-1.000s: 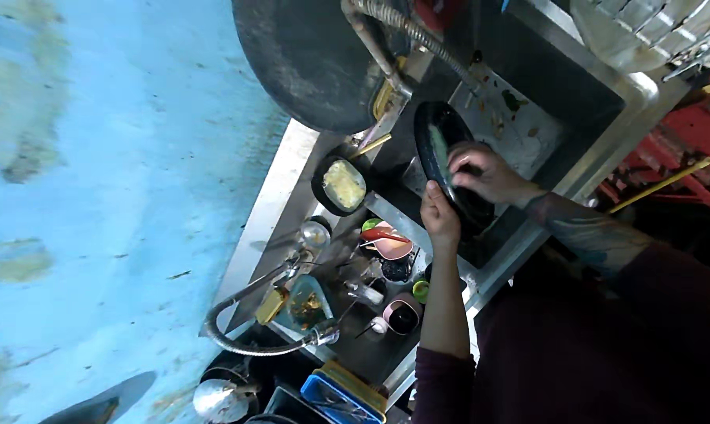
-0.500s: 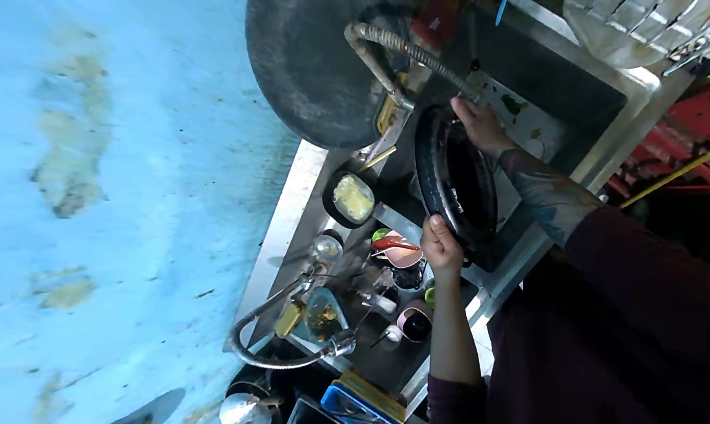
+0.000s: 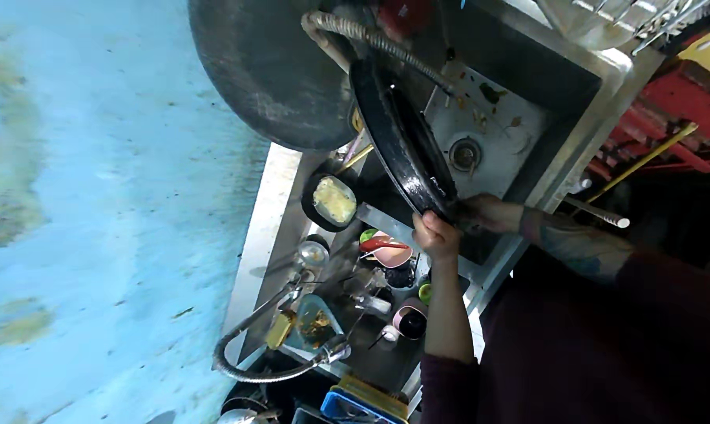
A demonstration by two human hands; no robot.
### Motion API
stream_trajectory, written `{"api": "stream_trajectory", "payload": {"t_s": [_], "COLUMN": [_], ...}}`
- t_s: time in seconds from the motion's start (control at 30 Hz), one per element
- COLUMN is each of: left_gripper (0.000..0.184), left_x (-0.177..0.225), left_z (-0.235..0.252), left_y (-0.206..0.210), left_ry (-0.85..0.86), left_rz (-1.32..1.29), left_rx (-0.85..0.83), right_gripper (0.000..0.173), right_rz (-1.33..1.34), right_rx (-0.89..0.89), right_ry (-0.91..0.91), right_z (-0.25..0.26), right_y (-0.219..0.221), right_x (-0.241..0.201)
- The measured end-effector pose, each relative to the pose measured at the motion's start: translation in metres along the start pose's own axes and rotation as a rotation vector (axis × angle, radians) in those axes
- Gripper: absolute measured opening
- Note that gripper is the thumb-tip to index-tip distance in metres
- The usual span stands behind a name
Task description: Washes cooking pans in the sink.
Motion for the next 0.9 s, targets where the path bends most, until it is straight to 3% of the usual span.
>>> {"api": "stream_trajectory", "payload": {"t_s": [0.1,0.2,0.3,0.37,0.43,0.5,0.63,0.73,0.83,0.9], "left_gripper": [0.061,0.053,0.046,0.045,0.048,0.05,0.048,0.047,0.044,0.043], "left_x": [-0.011,-0.026,-0.029,-0.03,-0.033,-0.033,-0.03,-0.028,-0.021,-0.014], "left_z": [-0.002,-0.003,-0.008,-0.012,-0.021,-0.027,-0.017,-0.008,0.0,-0.001], "left_y": [0.005,0.004,0.004,0.009,0.014,0.019,0.023,0.014,0.005,0.003], "left_ry": [-0.039,-0.179,-0.328,-0.357,-0.404,-0.43,-0.429,-0.4,-0.344,-0.334], "left_rz": [0.01,-0.058,-0.181,-0.264,-0.318,-0.358,-0.398,-0.305,-0.275,-0.322], "left_rx": [-0.014,0.011,-0.003,-0.052,-0.13,-0.194,-0.218,-0.207,-0.18,-0.174], "right_gripper": [0.032,0.021,0.032,0.036,0.036,0.038,0.043,0.032,0.016,0.012], "right_rz": [0.107,0.031,-0.172,-0.283,-0.305,-0.124,0.079,-0.269,-0.898,-1.219], "right_rx": [-0.047,0.008,0.163,0.215,0.224,0.133,-0.124,-0.228,-0.279,-0.211], "right_ry": [-0.025,-0.264,-0.574,-0.676,-0.72,-0.714,-0.504,-0.428,-0.555,-0.668], "right_z": [-0.046,-0.08,-0.075,-0.048,-0.016,0.014,-0.001,-0.038,-0.037,-0.018], "right_y": [0.02,0.018,-0.012,-0.025,-0.021,-0.002,0.048,0.053,0.022,0.001], "right_x": [0.007,-0.026,-0.083,-0.118,-0.145,-0.157,-0.124,-0.084,-0.079,-0.086]}}
Point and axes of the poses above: each hand's wrist, its own z-axis towards the middle knuckle, its own y-axis out of the palm, x = y × z, the point moved 9 cm from there along z, towards the middle knuckle, and after that the axes turned 2 degrees about -x, right-handed, at the moved point
